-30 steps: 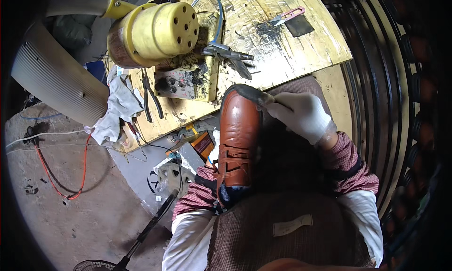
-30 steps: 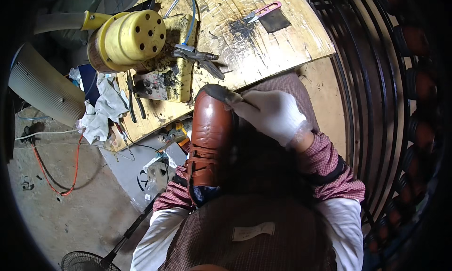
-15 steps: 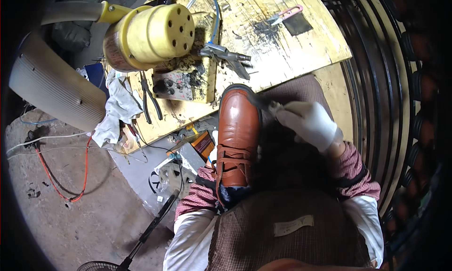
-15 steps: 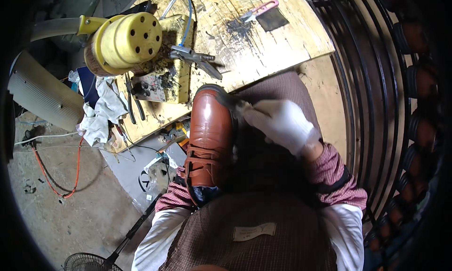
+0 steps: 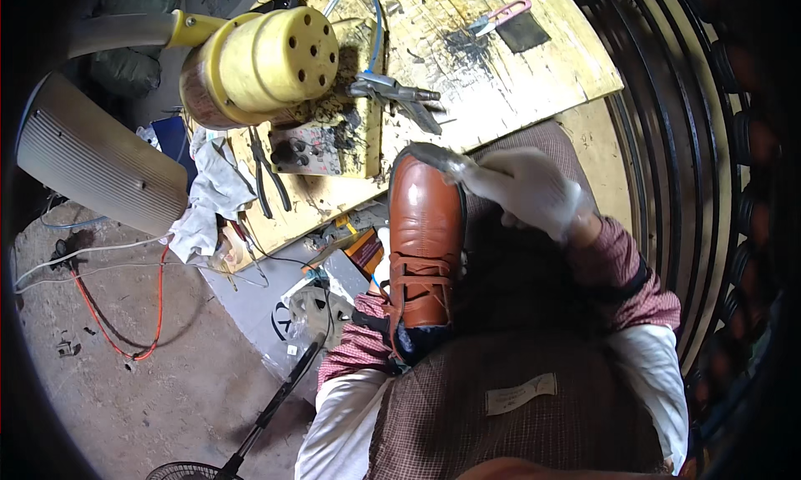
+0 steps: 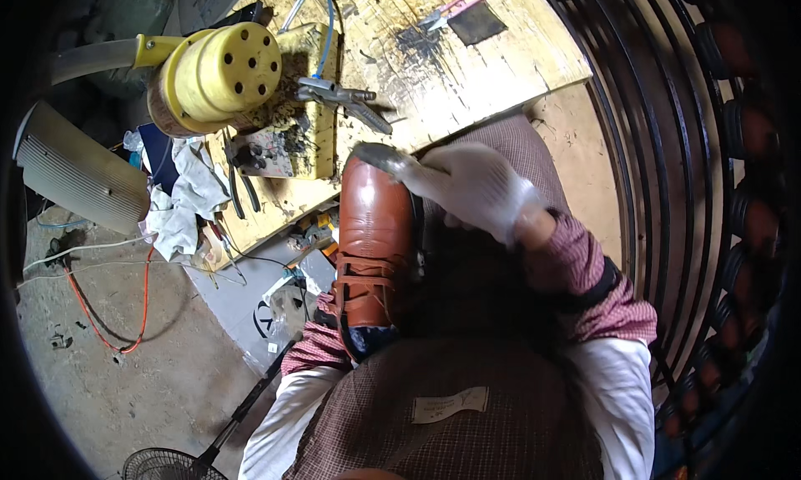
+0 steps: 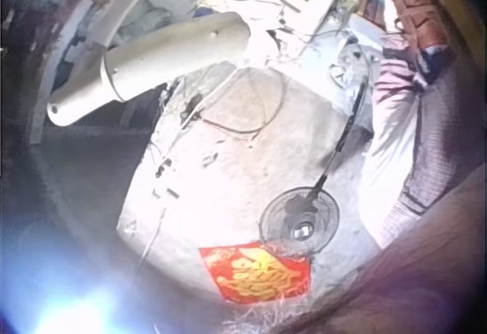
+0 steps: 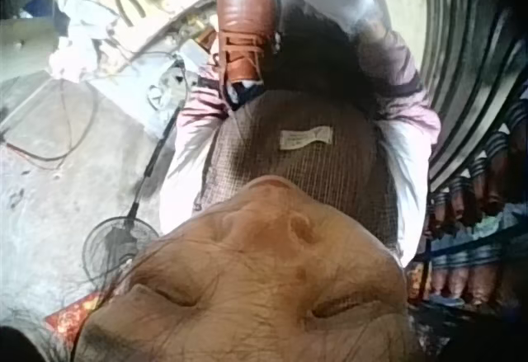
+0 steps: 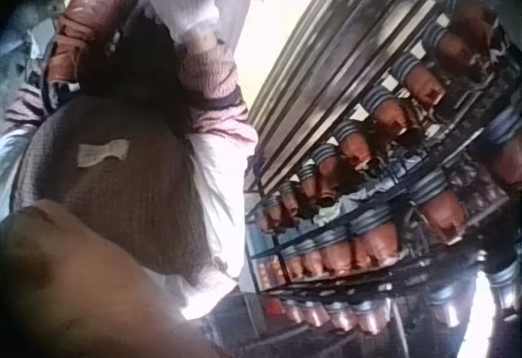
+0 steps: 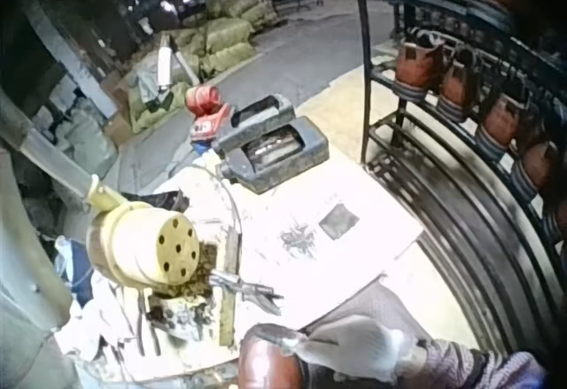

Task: The worker is cleaning and inspecting a newly manufactured shoe, removing debris and placing it on a rack.

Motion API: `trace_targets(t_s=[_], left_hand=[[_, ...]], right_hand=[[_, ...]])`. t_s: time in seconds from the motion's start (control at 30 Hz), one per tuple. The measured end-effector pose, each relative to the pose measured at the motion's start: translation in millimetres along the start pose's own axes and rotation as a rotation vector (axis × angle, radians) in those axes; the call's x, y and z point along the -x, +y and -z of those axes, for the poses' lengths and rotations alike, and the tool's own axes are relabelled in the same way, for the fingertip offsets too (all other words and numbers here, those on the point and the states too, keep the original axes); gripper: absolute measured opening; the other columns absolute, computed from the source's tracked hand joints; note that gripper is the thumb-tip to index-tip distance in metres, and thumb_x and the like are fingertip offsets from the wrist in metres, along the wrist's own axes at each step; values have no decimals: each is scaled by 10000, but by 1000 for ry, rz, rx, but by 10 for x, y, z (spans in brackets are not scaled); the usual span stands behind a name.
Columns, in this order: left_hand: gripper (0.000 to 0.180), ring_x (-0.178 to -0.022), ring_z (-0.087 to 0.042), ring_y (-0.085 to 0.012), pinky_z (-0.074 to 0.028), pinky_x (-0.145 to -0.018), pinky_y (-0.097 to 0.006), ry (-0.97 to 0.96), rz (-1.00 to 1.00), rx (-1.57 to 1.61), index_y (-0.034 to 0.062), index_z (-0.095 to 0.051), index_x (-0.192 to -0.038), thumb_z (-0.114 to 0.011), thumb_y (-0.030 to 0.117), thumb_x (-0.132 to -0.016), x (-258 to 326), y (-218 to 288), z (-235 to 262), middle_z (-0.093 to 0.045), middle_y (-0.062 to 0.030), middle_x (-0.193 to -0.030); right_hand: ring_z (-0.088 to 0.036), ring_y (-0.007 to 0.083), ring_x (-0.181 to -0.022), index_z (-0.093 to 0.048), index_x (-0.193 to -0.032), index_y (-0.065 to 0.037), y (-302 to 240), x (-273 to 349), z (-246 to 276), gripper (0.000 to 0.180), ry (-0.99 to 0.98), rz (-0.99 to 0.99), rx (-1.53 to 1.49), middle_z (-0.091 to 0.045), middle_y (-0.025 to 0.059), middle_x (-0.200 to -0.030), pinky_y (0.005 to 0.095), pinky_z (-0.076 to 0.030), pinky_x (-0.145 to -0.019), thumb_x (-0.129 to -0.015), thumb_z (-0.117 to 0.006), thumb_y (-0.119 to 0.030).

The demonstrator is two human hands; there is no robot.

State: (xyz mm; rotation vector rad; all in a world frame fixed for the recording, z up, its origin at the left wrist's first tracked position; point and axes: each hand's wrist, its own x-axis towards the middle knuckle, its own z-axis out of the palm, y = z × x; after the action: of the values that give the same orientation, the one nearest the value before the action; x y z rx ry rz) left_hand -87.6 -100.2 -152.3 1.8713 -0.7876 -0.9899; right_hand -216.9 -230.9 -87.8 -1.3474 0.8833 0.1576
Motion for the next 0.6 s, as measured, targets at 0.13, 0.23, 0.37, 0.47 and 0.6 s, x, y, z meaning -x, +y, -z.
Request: trace_targets(t_s=[0.13, 0.23, 0.37, 0.47, 0.6], left_hand=[[308, -968, -614, -196, -513, -859, -368, 153, -355, -1044, 55, -608, -1150, -353, 227, -1133, 51, -900, 139, -651, -75, -1078], [251, -895, -565, -147, -495, -820, -326, -14, 93, -457, 66, -604, -1126, -380, 180, -1120, -50, -320, -56, -621, -60, -1009], [231, -886, -593, -211, -509, -807, -348, 77, 226, 571, 68, -605, -1126, -391, 150, -1102, -18, -881, 18, -632, -82, -996], [207, -873, -605, -225, -505, -785, -370, 162, -552, -1420, 80, -623, -1072, -426, 142, -1068, -14, -1417, 359, -629, -96, -978], [232, -1012, -614, -212, -505, -889, -365, -289, 141, -881, 80, -641, -1100, -426, 155, -1061, -195, -57, -69, -637, -144, -1055]], right_hand=[[-603, 113, -491, -726, -897, -8, 82, 221, 45, 469, -56, -16, 79, -644, 56, -632, 271, -466, -465, -1004, -624, -454], [-613, 127, -497, -727, -900, -28, 37, 103, 10, 452, 16, 7, 24, -626, 51, -610, 290, -472, -481, -1003, -632, -457], [-646, 168, -511, -736, -900, -28, -66, 53, -106, 493, 53, 72, 190, -642, 96, -599, 336, -497, -515, -1020, -593, -484], [-681, 246, -553, -738, -871, -35, 23, 250, -83, 478, 8, 117, 280, -652, 143, -633, 374, -519, -551, -1016, -592, -467], [-682, 317, -602, -726, -836, -41, 169, 34, -83, 458, 179, 274, 410, -647, 170, -664, 395, -519, -567, -1015, -593, -441]])
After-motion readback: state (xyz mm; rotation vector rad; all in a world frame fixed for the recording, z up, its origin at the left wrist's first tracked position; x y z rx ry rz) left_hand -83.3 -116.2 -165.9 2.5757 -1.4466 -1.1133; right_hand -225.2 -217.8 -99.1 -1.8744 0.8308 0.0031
